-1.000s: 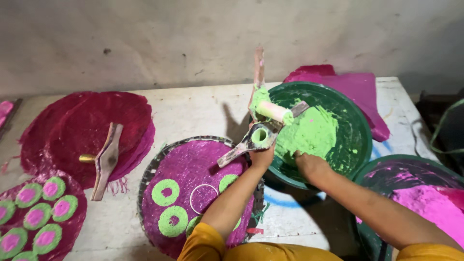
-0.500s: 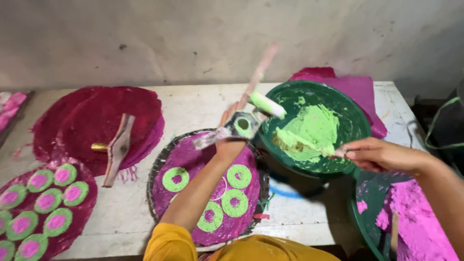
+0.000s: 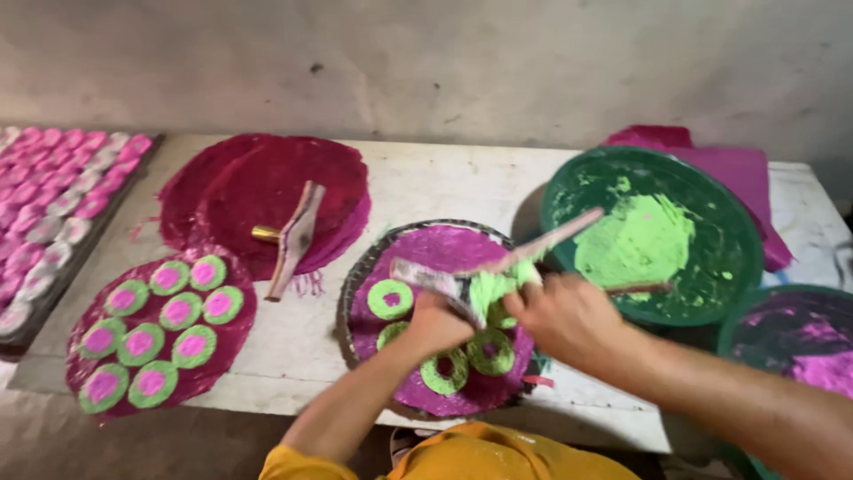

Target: The person presses green and pink dough through a wooden hand-tool to create small patterned mounds onto circular purple bases, using a stick to clear the tool and adding more dough from bowls.

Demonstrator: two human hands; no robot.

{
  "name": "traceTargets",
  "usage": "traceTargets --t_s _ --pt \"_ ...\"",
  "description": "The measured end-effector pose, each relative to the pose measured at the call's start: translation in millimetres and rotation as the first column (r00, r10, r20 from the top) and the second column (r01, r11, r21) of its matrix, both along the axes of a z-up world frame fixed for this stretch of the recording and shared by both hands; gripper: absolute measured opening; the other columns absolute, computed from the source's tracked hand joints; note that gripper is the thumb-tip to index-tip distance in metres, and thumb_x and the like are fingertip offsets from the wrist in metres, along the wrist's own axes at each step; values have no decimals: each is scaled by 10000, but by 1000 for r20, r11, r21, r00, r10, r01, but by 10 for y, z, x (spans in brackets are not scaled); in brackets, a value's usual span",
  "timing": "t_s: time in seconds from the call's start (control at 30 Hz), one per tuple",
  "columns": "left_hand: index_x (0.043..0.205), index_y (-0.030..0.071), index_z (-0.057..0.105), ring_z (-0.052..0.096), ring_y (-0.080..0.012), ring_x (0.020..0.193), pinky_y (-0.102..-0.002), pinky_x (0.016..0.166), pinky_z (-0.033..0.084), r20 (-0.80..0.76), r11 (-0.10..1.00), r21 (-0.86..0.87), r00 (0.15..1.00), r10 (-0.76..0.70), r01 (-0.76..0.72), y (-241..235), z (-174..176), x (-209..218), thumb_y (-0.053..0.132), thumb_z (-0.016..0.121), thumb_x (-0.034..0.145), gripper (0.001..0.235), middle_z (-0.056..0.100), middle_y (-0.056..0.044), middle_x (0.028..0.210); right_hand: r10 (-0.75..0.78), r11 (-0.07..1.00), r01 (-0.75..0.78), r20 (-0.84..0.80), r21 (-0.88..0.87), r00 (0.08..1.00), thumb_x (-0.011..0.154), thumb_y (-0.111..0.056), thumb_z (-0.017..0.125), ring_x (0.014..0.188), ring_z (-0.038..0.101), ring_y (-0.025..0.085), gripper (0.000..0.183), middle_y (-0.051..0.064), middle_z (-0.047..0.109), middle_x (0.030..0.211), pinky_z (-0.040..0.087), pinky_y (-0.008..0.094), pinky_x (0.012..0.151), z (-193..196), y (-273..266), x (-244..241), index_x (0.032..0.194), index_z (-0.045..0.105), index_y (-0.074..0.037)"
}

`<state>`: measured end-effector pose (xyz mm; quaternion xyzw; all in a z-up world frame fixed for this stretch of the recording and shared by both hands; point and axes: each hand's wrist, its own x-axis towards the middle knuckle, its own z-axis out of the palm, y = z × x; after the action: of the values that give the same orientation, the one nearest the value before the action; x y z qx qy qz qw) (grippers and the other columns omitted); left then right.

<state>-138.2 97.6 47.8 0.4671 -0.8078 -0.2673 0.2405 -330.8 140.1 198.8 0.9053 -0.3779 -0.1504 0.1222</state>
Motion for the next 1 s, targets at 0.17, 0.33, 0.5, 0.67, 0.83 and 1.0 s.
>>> traceTargets --t_s 0.17,0.33,0.5,0.67,0.83,1.0 --pt "1360 158 606 657 -215 1284 -344 1103 472 -185 899 412 954 238 -144 261 -151 474 448 594 882 559 693 -50 1372 4 1000 -4 0 26 1000 813 -83 581 686 701 240 517 101 663 943 566 341 473 192 145 -10 1329 568 -92" --pt "1533 236 338 323 -347 1440 -454 1174 256 398 988 22 908 131 -153 -31 113 751 537 528 950 683 346 -81 1629 -158 979 168 -88 116 983 950 -171 538 687 698 201 351 41 647 898 548 348 504 597 52 178 1298 573 -155" --pt "1586 250 342 349 -357 1448 -451 1180 325 337 994 -43 935 110 -101 75 261 650 482 460 985 655 338 -76 1636 110 988 -117 -68 -100 992 923 -120 565 612 697 236 229 87 664 813 542 343 484 -97 81 780 1117 624 -14" --pt "1463 255 532 571 -304 1310 -442 1058 495 172 805 419 907 385 -421 194 535 872 429 524 974 519 567 -73 1475 -55 998 49 136 44 989 829 -96 590 628 727 234 432 129 724 1020 572 369 458 -22 123 401 1259 610 -60" --pt "1463 177 541 658 -297 1167 -435 986 562 -125 845 -103 850 512 -524 45 512 982 284 694 874 618 646 -131 1362 -500 866 405 507 294 702 984 -214 513 656 737 318 372 143 757 977 573 426 570 -87 14 387 1347 571 -156" --pt "1478 83 513 572 -429 1283 -473 965 548 -85 721 -448 828 555 -529 -164 294 922 204 755 855 679 533 -238 1481 -443 890 63 823 452 356 993 -65 513 949 753 296 528 202 666 1292 614 367 775 -1058 71 816 1516 450 -102"
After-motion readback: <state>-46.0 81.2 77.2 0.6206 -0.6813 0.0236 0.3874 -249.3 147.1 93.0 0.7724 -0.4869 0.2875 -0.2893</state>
